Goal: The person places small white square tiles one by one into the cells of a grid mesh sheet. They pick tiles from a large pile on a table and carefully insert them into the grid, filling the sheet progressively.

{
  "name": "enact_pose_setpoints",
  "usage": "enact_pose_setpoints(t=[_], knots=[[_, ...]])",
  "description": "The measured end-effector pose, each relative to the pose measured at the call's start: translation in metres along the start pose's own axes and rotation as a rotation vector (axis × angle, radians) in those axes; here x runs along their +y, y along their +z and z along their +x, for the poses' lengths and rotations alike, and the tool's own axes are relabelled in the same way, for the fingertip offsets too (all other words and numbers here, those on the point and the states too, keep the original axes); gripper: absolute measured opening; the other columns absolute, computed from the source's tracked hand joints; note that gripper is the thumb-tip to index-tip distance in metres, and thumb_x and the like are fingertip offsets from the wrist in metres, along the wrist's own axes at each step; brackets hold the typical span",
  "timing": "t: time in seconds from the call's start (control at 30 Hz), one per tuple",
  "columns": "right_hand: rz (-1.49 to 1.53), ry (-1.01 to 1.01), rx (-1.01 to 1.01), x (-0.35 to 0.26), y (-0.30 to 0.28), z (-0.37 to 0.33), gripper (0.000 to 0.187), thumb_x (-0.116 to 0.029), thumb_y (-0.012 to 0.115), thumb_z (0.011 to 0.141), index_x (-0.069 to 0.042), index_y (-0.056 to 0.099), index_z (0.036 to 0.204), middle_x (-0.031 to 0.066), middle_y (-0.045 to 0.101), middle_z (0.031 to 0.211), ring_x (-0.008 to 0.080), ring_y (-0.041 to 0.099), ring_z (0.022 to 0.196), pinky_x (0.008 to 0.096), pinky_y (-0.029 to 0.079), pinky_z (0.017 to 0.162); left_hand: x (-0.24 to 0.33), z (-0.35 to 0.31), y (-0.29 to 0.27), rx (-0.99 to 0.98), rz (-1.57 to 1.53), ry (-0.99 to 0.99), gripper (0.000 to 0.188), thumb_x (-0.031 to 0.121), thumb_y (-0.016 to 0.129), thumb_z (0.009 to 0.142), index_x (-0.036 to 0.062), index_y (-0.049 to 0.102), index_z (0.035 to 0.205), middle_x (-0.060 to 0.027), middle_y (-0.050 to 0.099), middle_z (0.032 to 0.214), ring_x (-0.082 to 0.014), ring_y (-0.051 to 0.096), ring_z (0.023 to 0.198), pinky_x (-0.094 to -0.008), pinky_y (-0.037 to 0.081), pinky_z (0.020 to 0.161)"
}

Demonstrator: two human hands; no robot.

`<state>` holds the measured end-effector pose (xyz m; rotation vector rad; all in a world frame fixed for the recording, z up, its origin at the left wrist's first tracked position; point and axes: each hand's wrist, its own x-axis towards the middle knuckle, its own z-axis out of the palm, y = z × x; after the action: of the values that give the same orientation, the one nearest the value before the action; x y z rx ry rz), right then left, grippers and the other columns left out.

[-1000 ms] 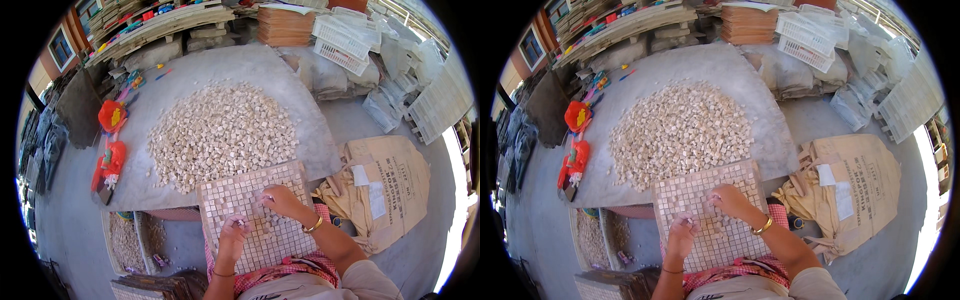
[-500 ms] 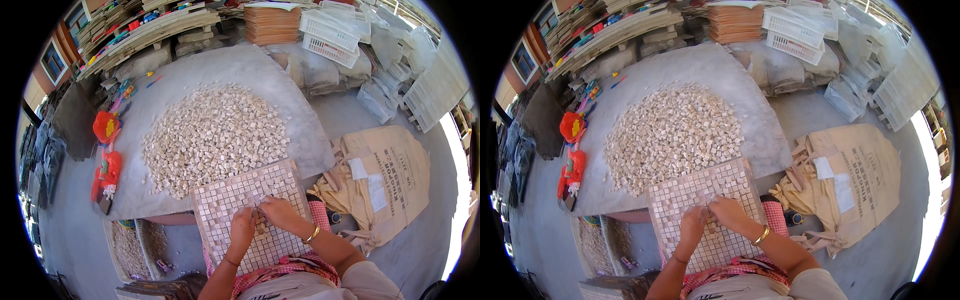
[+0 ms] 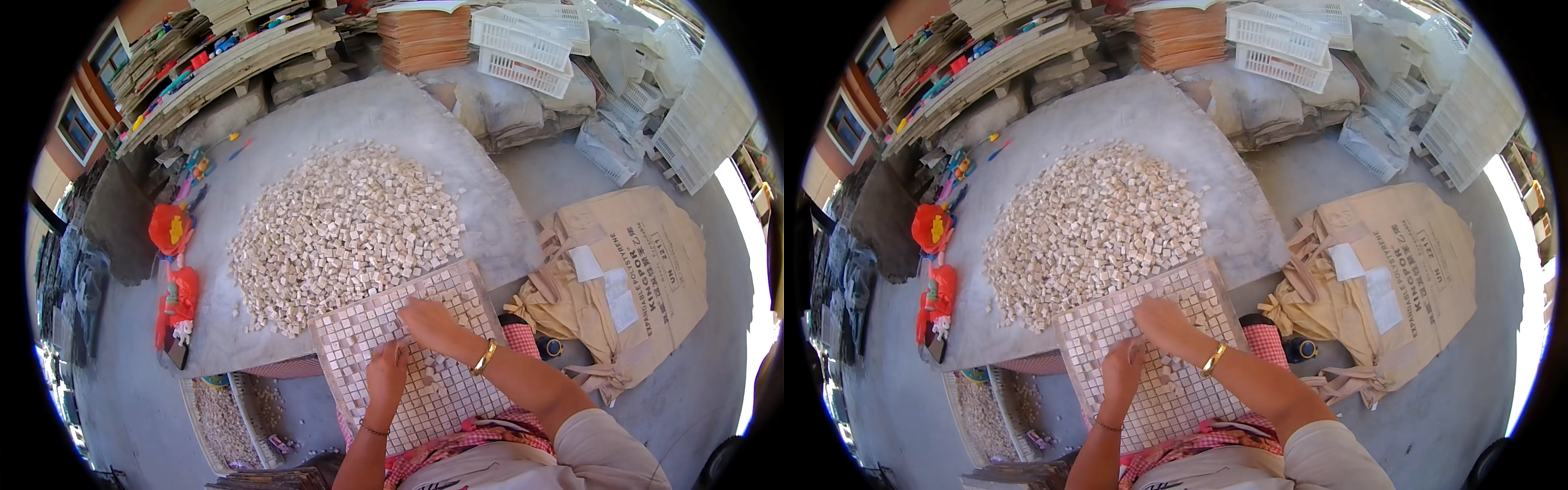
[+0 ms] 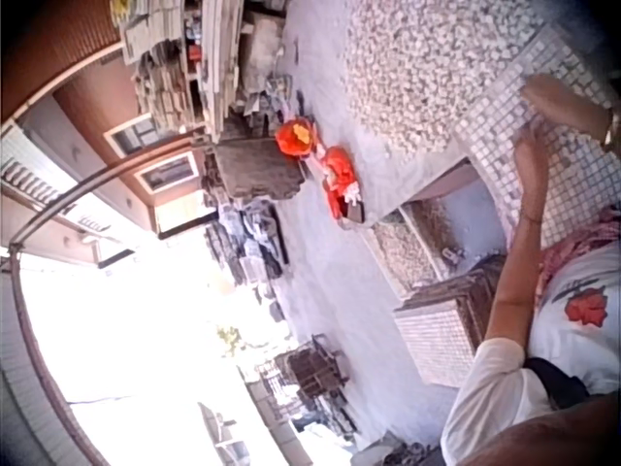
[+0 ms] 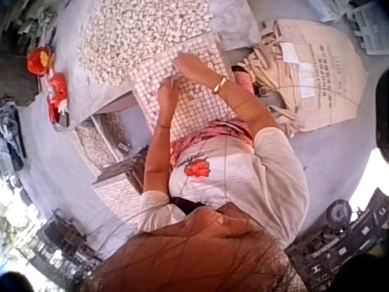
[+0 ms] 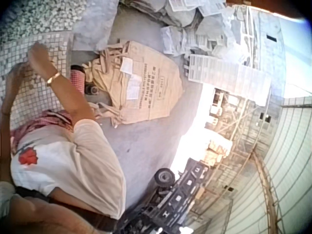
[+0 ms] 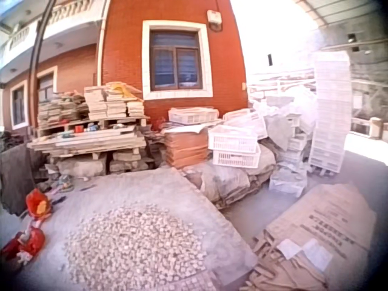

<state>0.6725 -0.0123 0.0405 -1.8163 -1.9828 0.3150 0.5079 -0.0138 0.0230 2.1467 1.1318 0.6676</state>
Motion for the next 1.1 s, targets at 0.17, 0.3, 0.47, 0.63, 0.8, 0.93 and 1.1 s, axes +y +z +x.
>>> enact_pose_setpoints(t=[0.17, 0.3, 0.47, 0.63, 0.8, 0.93, 1.1], knots=[[0.011, -0.045, -0.105, 0.010, 0.010, 0.004, 0.006, -0.008, 0.057, 0.074, -0.003, 0.060, 0.074, 0.0148, 0.058, 0.078, 0.0325, 0.059, 0.078, 0.0414, 0.049, 0.067, -0.001, 0.002, -0.001, -0.020, -0.052, 0.034, 0.018, 0.004, 0.064, 0.075, 0.0049, 0.061, 0.093, -0.0165, 0.060, 0.081, -0.0362, 0.059, 0.074, -0.0442, 0.048, 0.064], [0.088, -0.086, -0.211, 0.017, 0.006, 0.006, 0.006, -0.011, 0.058, 0.075, -0.005, 0.061, 0.076, 0.0125, 0.058, 0.078, 0.0317, 0.057, 0.079, 0.0423, 0.047, 0.068, -0.002, 0.002, -0.001, -0.010, -0.004, 0.062, 0.012, 0.005, 0.063, 0.076, 0.0061, 0.064, 0.088, -0.0159, 0.061, 0.080, -0.0355, 0.060, 0.074, -0.0442, 0.048, 0.064], [0.293, 0.048, -0.118, 0.008, -0.019, -0.032, 0.010, -0.015, 0.060, 0.080, -0.006, 0.061, 0.080, 0.0109, 0.058, 0.079, 0.0308, 0.056, 0.081, 0.0420, 0.046, 0.070, 0.002, 0.002, -0.009, -0.080, -0.005, -0.028, 0.014, 0.003, 0.059, 0.078, 0.0014, 0.065, 0.090, -0.0187, 0.062, 0.081, -0.0343, 0.060, 0.074, -0.0396, 0.048, 0.066], [0.363, 0.095, -0.080, 0.001, -0.016, -0.071, 0.010, -0.015, 0.057, 0.081, -0.007, 0.063, 0.080, 0.0117, 0.057, 0.079, 0.0318, 0.057, 0.079, 0.0419, 0.046, 0.071, 0.001, -0.015, -0.011, -0.048, -0.240, -0.138, 0.012, 0.006, 0.059, 0.082, 0.0025, 0.066, 0.092, -0.0091, 0.060, 0.068, -0.0175, 0.056, 0.060, -0.0310, 0.044, 0.054], [0.437, 0.089, -0.020, -0.005, -0.027, -0.083, 0.011, -0.017, 0.060, 0.081, -0.006, 0.062, 0.080, 0.0114, 0.056, 0.077, 0.0314, 0.057, 0.079, 0.0415, 0.045, 0.070, 0.013, -0.036, -0.016, -0.149, -0.607, -0.461, 0.012, 0.009, 0.058, 0.087, 0.0000, 0.066, 0.092, 0.0013, 0.054, 0.063, -0.0035, 0.046, 0.055, -0.0214, 0.038, 0.049], [0.556, 0.175, 0.083, -0.016, -0.036, -0.088, 0.010, -0.014, 0.062, 0.082, -0.005, 0.064, 0.085, 0.0091, 0.056, 0.071, 0.0252, 0.054, 0.064, 0.0347, 0.042, 0.058, 0.026, -0.052, -0.019, -0.202, -0.677, -0.460, 0.013, 0.009, 0.058, 0.089, -0.0003, 0.066, 0.093, 0.0029, 0.054, 0.065, -0.0030, 0.044, 0.055, -0.0199, 0.036, 0.050], [0.888, -0.095, 0.181, -0.090, -0.154, -0.103, 0.007, -0.001, 0.060, 0.079, 0.003, 0.064, 0.081, 0.0096, 0.060, 0.067, 0.0172, 0.053, 0.049, 0.0298, 0.041, 0.045, 0.030, -0.067, -0.022, -0.217, -0.705, -0.466, 0.015, 0.012, 0.058, 0.090, -0.0006, 0.065, 0.092, 0.0023, 0.056, 0.071, -0.0026, 0.045, 0.063, -0.0192, 0.037, 0.055]])
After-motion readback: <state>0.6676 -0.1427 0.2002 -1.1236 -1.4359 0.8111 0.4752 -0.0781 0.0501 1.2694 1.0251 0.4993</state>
